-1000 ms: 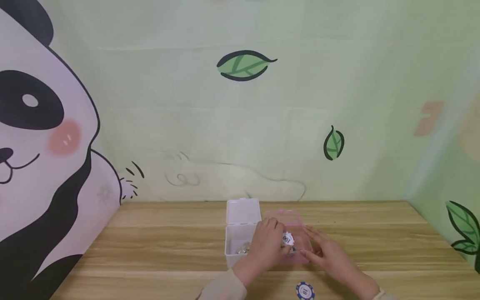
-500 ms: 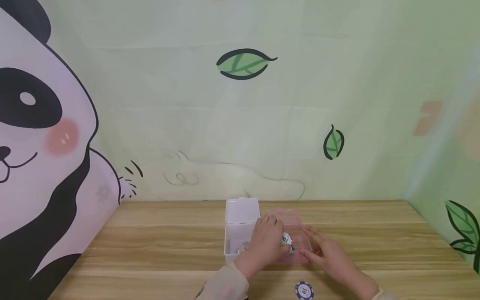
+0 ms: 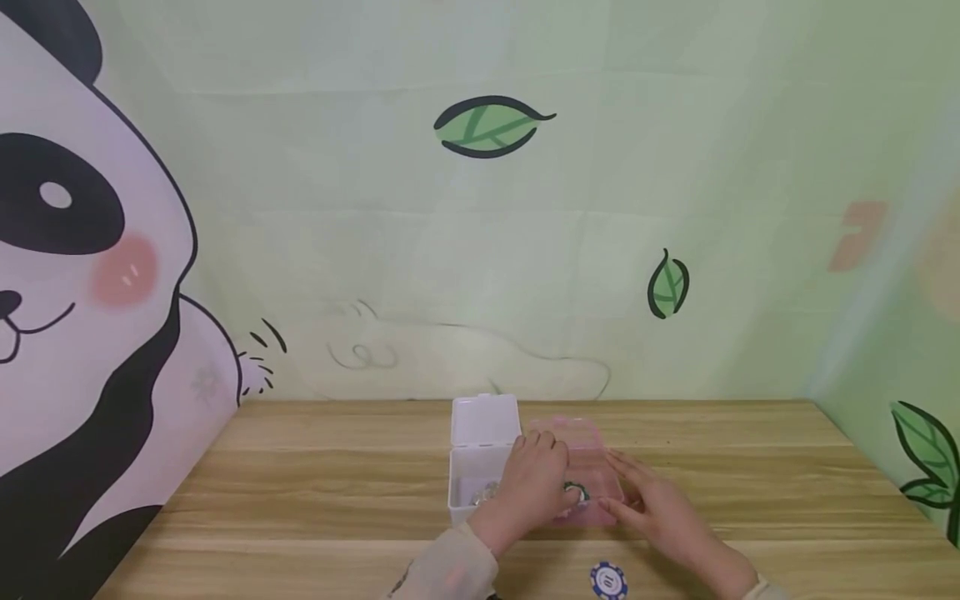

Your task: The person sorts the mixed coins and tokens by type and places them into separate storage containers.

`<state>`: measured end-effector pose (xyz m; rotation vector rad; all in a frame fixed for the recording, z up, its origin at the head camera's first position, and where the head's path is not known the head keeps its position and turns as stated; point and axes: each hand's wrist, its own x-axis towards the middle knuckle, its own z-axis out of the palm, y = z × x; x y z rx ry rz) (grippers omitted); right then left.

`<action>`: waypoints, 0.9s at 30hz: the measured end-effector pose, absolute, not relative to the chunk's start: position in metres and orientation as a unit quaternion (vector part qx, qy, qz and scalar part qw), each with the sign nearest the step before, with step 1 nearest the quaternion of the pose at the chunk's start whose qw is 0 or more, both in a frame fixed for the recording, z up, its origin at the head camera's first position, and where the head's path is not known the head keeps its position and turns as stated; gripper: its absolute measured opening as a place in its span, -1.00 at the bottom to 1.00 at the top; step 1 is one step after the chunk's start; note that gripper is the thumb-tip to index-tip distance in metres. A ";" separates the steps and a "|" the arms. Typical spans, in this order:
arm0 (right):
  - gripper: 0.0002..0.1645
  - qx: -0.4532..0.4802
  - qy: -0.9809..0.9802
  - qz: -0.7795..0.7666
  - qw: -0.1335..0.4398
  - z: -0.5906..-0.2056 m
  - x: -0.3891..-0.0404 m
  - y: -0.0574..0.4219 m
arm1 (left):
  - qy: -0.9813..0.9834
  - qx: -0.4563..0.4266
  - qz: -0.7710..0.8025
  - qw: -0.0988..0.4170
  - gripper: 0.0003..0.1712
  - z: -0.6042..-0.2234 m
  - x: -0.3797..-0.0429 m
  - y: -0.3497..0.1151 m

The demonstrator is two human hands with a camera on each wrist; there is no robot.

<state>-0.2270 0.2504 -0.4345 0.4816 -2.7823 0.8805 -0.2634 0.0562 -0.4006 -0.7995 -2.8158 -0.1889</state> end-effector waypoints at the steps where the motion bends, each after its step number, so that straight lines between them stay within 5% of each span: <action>1: -0.19 0.162 -0.937 0.297 0.091 -0.435 -0.227 0.250 | -0.954 -0.272 -0.063 0.108 -0.55 -0.401 -0.263 0.056; 27: -0.19 0.170 -0.931 0.307 0.100 -0.436 -0.226 0.249 | -0.930 -0.302 -0.113 0.176 -0.63 -0.397 -0.237 0.049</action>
